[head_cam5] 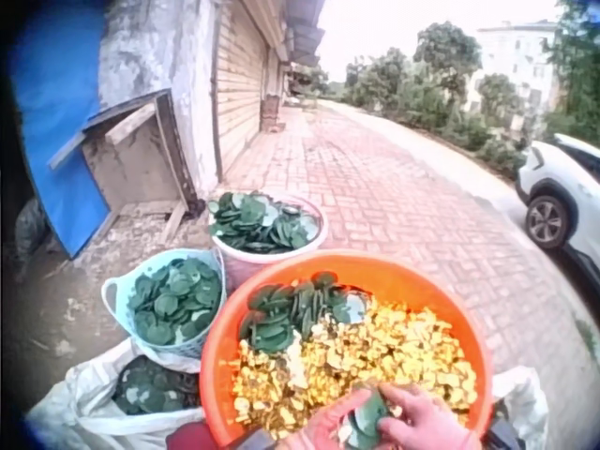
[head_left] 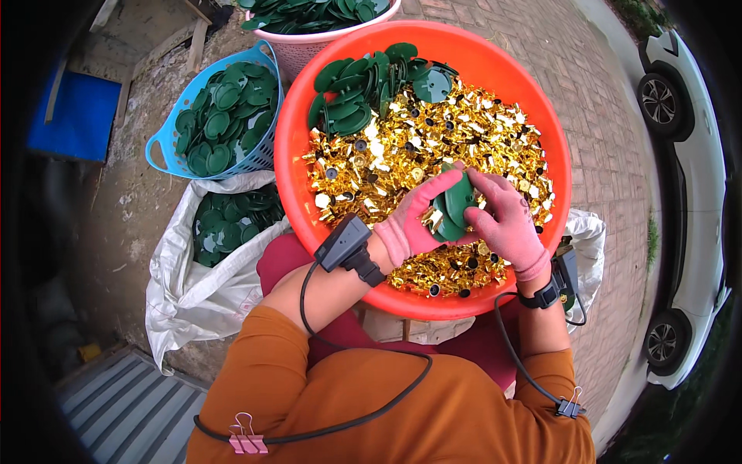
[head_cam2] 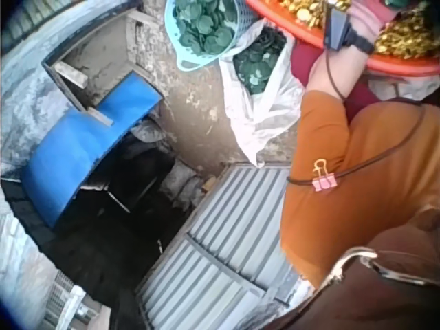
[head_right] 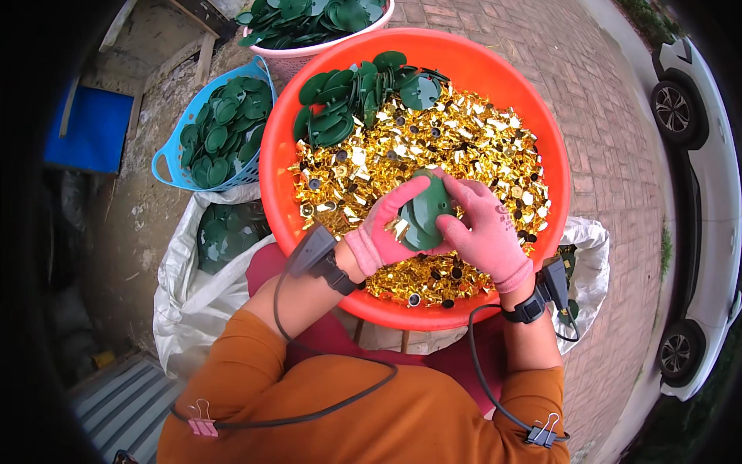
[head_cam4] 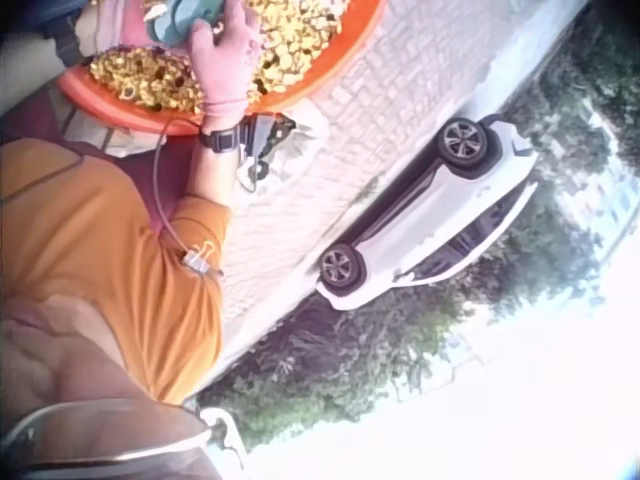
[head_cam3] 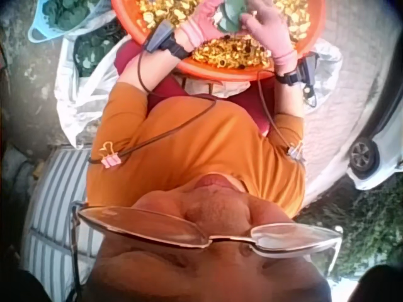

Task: Manually assembling green plastic discs with gold decorative bases.

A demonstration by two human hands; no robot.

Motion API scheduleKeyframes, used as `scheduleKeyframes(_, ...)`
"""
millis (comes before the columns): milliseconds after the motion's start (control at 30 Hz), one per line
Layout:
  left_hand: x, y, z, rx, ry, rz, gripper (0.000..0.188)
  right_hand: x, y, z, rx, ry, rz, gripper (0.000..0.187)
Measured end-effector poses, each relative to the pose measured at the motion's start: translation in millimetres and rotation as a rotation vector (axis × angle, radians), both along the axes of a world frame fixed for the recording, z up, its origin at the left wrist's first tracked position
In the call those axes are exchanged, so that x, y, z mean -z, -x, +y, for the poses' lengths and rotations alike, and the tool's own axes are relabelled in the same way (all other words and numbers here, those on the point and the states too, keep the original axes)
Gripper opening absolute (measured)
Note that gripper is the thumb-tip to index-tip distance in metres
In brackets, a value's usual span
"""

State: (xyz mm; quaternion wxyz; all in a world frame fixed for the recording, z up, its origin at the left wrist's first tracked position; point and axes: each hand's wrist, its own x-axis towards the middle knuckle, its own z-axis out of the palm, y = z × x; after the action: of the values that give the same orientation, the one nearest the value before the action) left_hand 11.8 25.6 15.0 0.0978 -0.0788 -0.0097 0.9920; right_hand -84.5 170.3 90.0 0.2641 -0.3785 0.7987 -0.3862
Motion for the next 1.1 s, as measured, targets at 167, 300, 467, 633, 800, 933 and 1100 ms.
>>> scheduleKeyframes(167, 7.0, 2.0, -0.6, -0.013, 0.026, 0.021, 0.033, -3.1, -5.0, -3.4, -0.008, 0.014, 0.112, 0.053)
scheduleKeyframes(300, 6.5, 4.8, -5.0, 0.016, 0.025, -0.042, 0.029, 1.2, -19.9, -2.5, 0.182, 0.091, 0.129, 0.057)
scheduleKeyframes(467, 10.1, 13.3, -1.7, -0.088, -0.1, -0.01, 0.033, -7.0, -41.3, -15.3, -0.186, 0.297, 0.462, 0.052)
scheduleKeyframes(633, 20.0, 7.1, -2.0, -0.144, 0.104, -0.011, 0.035, 6.9, -42.2, -21.9, -0.235, 0.242, 0.487, 0.038)
scheduleKeyframes(800, 4.2, 5.4, -8.0, -0.162, 0.065, 0.045, 0.039, 7.6, -28.9, -5.2, 0.031, 0.411, -0.081, 0.015)
scheduleKeyframes(933, -8.9, -6.5, -26.9, 0.01, 0.224, 0.087, 0.043, 10.7, 7.7, 8.2, 0.284, 0.415, -0.331, 0.019)
scheduleKeyframes(1100, -0.2, -14.1, -26.2, 0.104, 0.345, -0.034, 0.04, 18.4, 0.5, -10.4, 0.118, 0.277, -0.055, 0.025)
